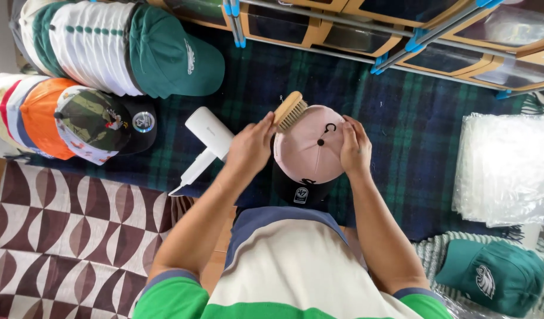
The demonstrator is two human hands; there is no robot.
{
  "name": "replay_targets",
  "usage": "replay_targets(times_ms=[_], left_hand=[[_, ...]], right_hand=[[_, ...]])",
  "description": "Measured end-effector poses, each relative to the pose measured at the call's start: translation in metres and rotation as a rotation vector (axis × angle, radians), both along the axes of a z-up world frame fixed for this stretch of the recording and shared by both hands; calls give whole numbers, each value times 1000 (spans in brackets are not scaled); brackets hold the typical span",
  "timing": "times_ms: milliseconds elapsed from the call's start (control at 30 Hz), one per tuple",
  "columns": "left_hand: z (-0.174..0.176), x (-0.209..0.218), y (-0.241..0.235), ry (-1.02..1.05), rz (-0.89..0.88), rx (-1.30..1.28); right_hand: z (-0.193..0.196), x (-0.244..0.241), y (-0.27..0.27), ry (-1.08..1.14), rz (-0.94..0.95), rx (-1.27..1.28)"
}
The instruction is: The person uses a wooden brush to clean the surface of a pink cap placed on a table. They repeatedly brush the cap's fabric and rotate it to access different areas, while a hairdryer and other caps remain nearby.
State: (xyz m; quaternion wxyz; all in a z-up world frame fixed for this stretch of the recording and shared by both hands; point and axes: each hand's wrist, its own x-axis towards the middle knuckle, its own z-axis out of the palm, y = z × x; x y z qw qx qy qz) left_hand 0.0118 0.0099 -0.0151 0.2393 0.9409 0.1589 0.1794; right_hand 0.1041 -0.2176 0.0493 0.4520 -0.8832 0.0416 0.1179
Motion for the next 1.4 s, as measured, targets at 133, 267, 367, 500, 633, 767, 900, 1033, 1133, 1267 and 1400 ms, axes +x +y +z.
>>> replay_targets(times_ms=[133,267,367,500,633,767,900,1033,1133,1267,1400], left_hand=[[85,41,-5,-42,-403,-7],[57,110,-7,581,-454,-93],[-15,144,20,720,-325,-134],[0,107,30,555,-198,-126],[73,20,-47,18,-161,157],[21,-56,-67,-164,-71,-54],[-9,-112,-53,257,186,-641],[-2,-101,-77,-93,201,-578],[-4,-107,-97,-78,134,-698],[-92,-125,-71,279,250,-780],[-43,-128,-93,-94,379,-1580]], right_hand=[[8,2,4,-14,-25,53],[7,-1,3,68,-28,4],[8,3,0,75,-3,3],[1,0,1,46,-9,16],[-3,6,1,17,-6,38],[-7,1,-4,5,-9,37],[-18,7,-7,-62,30,72],[-13,6,-6,-88,55,47],[-17,-3,-11,-91,47,40],[-24,-4,-14,-505,11,-141],[18,-93,-4,-779,420,-89]])
